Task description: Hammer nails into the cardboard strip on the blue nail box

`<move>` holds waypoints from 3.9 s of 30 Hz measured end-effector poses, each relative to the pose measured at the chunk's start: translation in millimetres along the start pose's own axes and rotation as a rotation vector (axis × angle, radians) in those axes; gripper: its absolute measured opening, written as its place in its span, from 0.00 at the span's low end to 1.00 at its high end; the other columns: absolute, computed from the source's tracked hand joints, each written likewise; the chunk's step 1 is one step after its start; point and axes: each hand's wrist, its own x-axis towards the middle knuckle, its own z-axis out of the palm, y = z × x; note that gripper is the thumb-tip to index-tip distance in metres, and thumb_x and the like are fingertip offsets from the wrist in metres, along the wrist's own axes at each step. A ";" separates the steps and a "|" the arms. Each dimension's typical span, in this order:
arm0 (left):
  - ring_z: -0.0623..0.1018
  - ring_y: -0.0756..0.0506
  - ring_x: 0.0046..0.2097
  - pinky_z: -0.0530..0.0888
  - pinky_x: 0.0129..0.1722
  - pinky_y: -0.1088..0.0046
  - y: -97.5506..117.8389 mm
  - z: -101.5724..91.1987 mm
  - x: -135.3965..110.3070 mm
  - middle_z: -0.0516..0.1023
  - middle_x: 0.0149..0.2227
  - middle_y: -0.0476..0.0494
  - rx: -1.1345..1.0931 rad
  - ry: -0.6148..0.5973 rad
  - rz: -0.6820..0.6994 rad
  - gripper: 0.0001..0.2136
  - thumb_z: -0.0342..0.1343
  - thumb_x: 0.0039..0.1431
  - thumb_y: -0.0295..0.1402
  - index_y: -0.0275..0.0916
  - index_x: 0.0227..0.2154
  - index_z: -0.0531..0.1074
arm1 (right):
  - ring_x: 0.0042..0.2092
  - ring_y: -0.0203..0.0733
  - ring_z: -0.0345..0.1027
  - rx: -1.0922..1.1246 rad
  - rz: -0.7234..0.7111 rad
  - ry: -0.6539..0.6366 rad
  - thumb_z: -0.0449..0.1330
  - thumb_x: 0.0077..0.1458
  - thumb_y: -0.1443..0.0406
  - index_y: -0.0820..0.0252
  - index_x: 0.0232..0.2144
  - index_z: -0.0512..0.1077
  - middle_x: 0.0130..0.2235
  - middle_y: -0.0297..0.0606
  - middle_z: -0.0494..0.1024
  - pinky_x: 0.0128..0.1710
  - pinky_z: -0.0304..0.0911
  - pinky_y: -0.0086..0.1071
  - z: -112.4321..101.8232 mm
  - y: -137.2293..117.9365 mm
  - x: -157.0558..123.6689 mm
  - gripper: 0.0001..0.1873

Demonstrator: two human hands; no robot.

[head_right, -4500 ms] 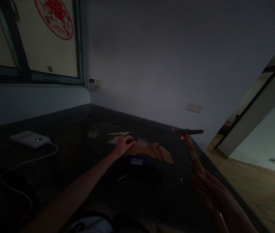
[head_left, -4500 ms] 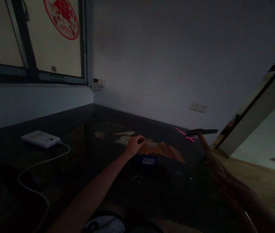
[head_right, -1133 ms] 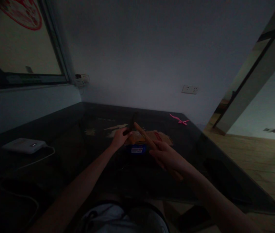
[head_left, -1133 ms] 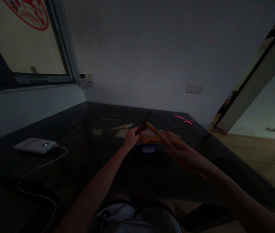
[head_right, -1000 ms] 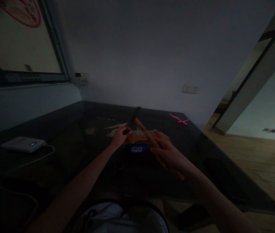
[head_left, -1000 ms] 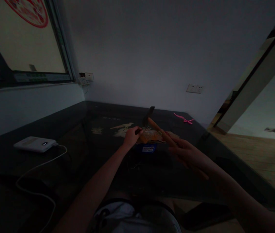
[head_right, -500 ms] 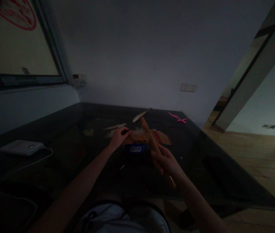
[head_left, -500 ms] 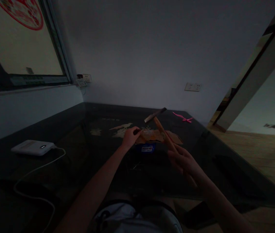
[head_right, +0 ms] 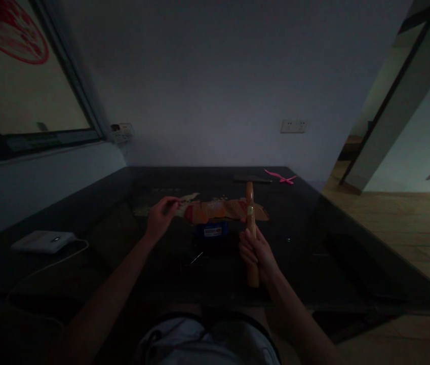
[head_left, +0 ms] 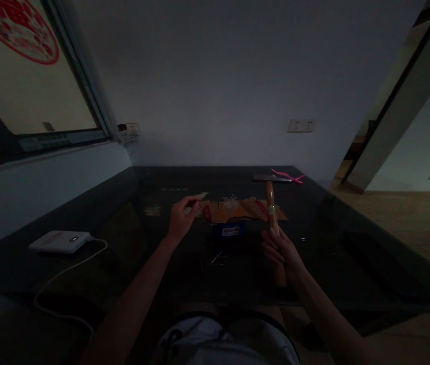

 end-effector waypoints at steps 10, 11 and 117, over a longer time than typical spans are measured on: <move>0.70 0.49 0.44 0.64 0.46 0.72 2.4 -39.2 -66.2 0.73 0.41 0.48 0.263 -0.932 0.357 0.07 0.49 0.58 0.31 0.42 0.38 0.70 | 0.13 0.22 0.37 -0.043 0.041 0.013 0.58 0.53 0.63 0.52 0.44 0.63 0.19 0.20 0.54 0.09 0.38 0.16 5.4 2.0 0.2 0.15; 0.70 0.49 0.44 0.64 0.45 0.72 3.1 -39.3 -67.6 0.72 0.42 0.48 0.281 -0.966 0.382 0.07 0.50 0.58 0.31 0.42 0.38 0.70 | 0.13 0.21 0.37 -0.040 0.042 0.017 0.58 0.53 0.63 0.52 0.43 0.63 0.19 0.20 0.54 0.10 0.38 0.16 5.3 1.9 0.1 0.14; 0.76 0.48 0.33 0.71 0.34 0.74 -9.6 67.2 23.8 0.77 0.30 0.44 -0.071 -0.211 -0.165 0.05 0.55 0.50 0.30 0.34 0.29 0.72 | 0.16 0.26 0.51 -1.178 0.278 -0.183 0.57 0.47 0.62 0.60 0.56 0.58 0.22 0.26 0.64 0.13 0.49 0.21 84.1 -105.7 14.9 0.32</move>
